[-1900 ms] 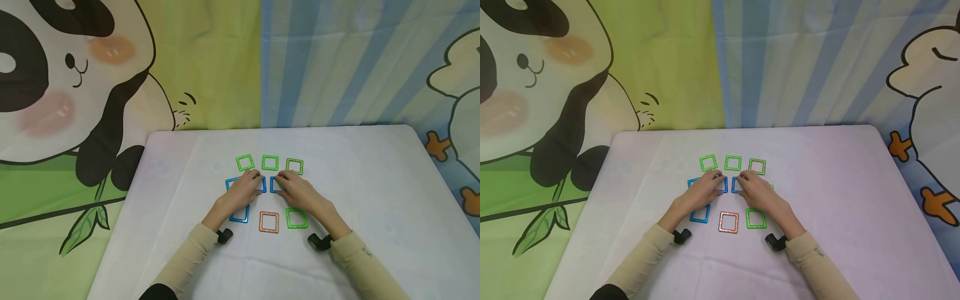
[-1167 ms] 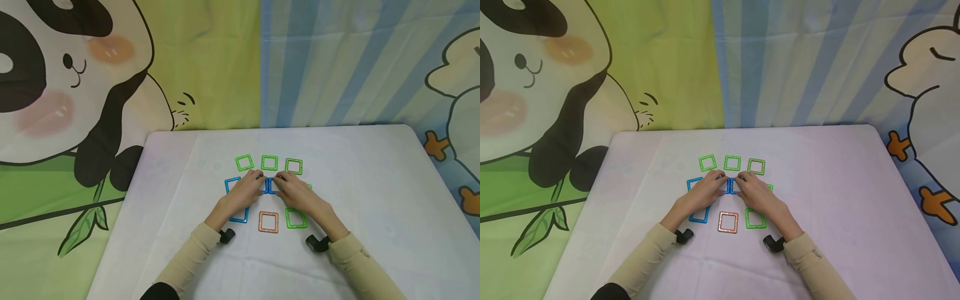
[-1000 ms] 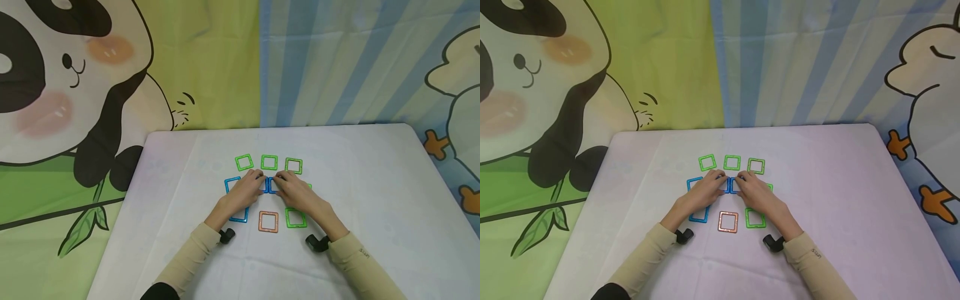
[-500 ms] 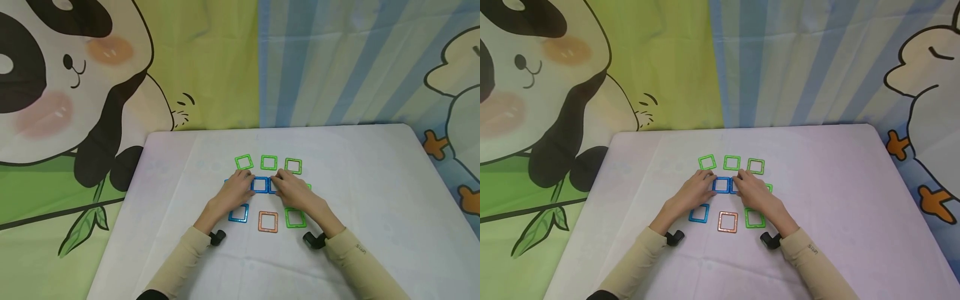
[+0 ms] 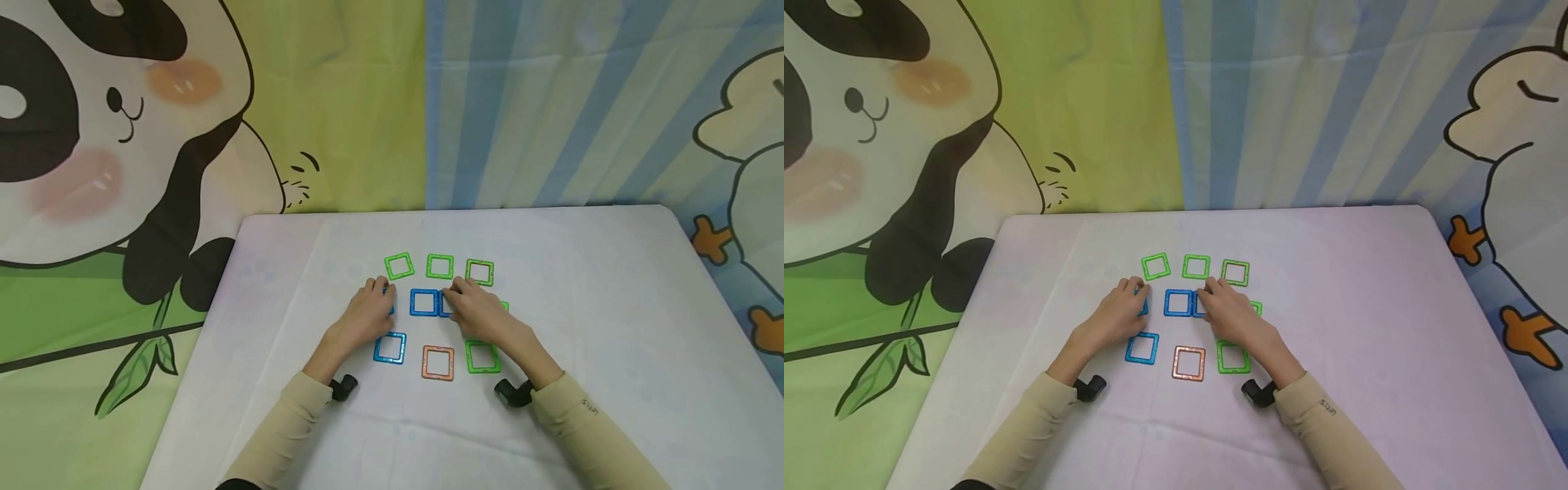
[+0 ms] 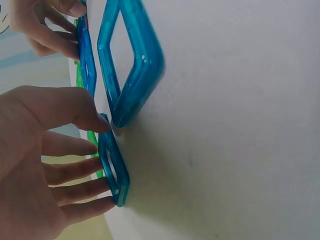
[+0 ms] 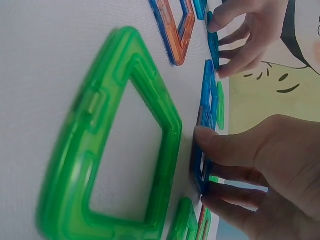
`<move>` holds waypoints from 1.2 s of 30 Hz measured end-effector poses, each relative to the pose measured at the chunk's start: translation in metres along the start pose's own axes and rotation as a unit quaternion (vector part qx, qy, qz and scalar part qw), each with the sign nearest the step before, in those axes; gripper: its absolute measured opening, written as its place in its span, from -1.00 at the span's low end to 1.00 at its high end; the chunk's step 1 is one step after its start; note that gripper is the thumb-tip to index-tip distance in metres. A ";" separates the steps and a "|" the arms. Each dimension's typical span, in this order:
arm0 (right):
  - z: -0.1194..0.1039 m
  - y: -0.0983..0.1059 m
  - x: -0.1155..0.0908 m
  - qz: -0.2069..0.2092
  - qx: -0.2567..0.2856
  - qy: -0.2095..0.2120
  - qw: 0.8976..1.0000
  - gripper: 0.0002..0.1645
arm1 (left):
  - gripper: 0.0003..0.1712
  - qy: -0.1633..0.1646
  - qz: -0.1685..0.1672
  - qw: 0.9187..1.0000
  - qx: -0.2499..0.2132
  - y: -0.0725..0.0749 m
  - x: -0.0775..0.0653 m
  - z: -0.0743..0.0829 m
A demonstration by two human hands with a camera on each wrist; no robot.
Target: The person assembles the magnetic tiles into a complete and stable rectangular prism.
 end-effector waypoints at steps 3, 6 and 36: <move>0.000 0.000 0.000 -0.001 -0.002 -0.002 1.000 -0.40 | -0.37 0.004 -0.007 1.000 0.007 -0.001 0.001 -0.001; -0.001 0.000 0.000 -0.003 -0.005 -0.002 1.000 -0.40 | -0.38 0.005 -0.007 1.000 0.009 -0.001 0.001 -0.001; -0.001 0.000 0.000 0.001 -0.005 -0.002 1.000 -0.40 | -0.28 0.021 0.018 0.994 -0.101 0.011 -0.001 -0.001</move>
Point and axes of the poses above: each hand's wrist, its own x-axis towards the middle knuckle, its own y-axis out of the back of the hand, z = x × y, the point moved 9 cm from there along x, towards the middle knuckle, and after that the axes turned 11 degrees about x, right-handed, at the moved point
